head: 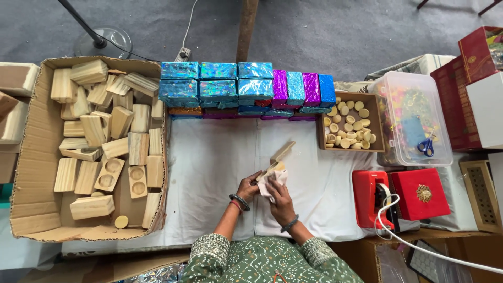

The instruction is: The person wipes a rectangular wooden block with two circular indentations using a white cloth. They then pick up small, round wooden discs from a box and wipe each one individually with the cloth before placing them back.

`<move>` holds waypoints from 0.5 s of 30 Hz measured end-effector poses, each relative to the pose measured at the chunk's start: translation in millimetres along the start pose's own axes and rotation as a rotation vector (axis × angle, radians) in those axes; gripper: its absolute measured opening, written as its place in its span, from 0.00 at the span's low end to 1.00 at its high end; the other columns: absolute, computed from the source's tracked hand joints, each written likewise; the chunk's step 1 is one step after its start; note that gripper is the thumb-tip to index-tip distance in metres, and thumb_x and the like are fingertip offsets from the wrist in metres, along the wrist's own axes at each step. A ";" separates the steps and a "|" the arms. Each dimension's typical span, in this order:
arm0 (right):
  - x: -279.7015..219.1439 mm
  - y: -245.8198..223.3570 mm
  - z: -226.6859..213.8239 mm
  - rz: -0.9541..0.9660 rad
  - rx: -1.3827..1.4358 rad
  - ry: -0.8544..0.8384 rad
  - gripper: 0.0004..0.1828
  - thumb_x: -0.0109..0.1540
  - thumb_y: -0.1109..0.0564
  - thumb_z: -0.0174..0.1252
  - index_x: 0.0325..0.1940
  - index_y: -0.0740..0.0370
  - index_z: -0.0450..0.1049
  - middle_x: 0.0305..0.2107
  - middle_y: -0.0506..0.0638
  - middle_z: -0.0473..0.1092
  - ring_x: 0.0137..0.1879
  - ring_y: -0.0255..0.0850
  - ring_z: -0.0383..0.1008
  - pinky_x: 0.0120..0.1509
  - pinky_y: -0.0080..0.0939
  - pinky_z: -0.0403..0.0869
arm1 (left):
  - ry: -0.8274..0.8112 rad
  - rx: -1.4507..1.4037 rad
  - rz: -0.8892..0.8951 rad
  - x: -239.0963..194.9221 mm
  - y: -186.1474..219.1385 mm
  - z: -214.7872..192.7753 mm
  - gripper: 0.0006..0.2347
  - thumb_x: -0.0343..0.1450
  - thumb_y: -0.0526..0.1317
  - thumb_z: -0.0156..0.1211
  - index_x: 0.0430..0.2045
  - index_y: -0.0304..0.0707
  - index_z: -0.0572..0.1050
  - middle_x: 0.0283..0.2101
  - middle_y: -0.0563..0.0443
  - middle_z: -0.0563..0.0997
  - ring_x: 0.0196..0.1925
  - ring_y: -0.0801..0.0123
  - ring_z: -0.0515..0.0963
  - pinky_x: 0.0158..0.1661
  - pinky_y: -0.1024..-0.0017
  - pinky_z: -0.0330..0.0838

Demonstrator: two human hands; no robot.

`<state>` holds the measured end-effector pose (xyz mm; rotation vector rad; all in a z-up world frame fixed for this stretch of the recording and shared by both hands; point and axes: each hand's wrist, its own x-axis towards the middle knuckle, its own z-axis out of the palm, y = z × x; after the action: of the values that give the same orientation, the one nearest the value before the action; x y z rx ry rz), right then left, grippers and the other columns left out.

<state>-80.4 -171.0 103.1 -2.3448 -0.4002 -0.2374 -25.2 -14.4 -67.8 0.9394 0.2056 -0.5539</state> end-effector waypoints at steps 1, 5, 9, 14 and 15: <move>-5.9 0.3 -2.2 0.012 0.081 -0.015 0.28 0.54 0.69 0.62 0.59 0.61 0.74 0.63 0.57 0.67 0.67 0.57 0.69 0.68 0.49 0.71 | -0.005 -0.040 -0.012 0.9 -7.8 -7.6 0.30 0.68 0.32 0.66 0.69 0.32 0.66 0.40 0.47 0.80 0.39 0.70 0.81 0.43 0.71 0.81; -7.0 25.6 -15.4 0.299 0.376 0.144 0.26 0.57 0.67 0.57 0.60 0.61 0.71 0.60 0.52 0.69 0.60 0.47 0.75 0.57 0.42 0.78 | -0.018 -0.137 -0.065 -54.0 78.8 42.6 0.31 0.66 0.36 0.69 0.67 0.35 0.65 0.47 0.51 0.81 0.44 0.71 0.83 0.49 0.68 0.81; 9.0 50.5 -23.1 0.560 0.758 0.318 0.26 0.67 0.60 0.54 0.70 0.65 0.66 0.54 0.51 0.70 0.53 0.37 0.71 0.52 0.37 0.73 | -0.143 -0.100 -0.075 -62.3 99.1 66.9 0.31 0.66 0.38 0.70 0.66 0.34 0.67 0.50 0.49 0.80 0.45 0.68 0.84 0.51 0.66 0.81; 47.3 26.3 -47.4 0.690 1.002 0.165 0.27 0.71 0.49 0.52 0.72 0.63 0.66 0.47 0.50 0.70 0.47 0.35 0.68 0.47 0.36 0.70 | -0.194 0.067 -0.047 -59.0 106.0 79.9 0.31 0.67 0.36 0.71 0.67 0.36 0.66 0.49 0.46 0.81 0.45 0.68 0.83 0.52 0.65 0.80; 47.7 24.3 -47.9 0.706 1.164 0.110 0.27 0.69 0.46 0.52 0.69 0.63 0.66 0.48 0.51 0.72 0.48 0.36 0.72 0.48 0.36 0.73 | -0.215 0.104 -0.027 -62.9 112.8 81.6 0.32 0.67 0.37 0.71 0.68 0.37 0.66 0.53 0.45 0.80 0.47 0.68 0.82 0.53 0.66 0.79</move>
<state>-29.9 -210.7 135.3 -1.1887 0.3113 0.1816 -23.6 -5.5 84.7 0.9713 -0.0045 -0.6916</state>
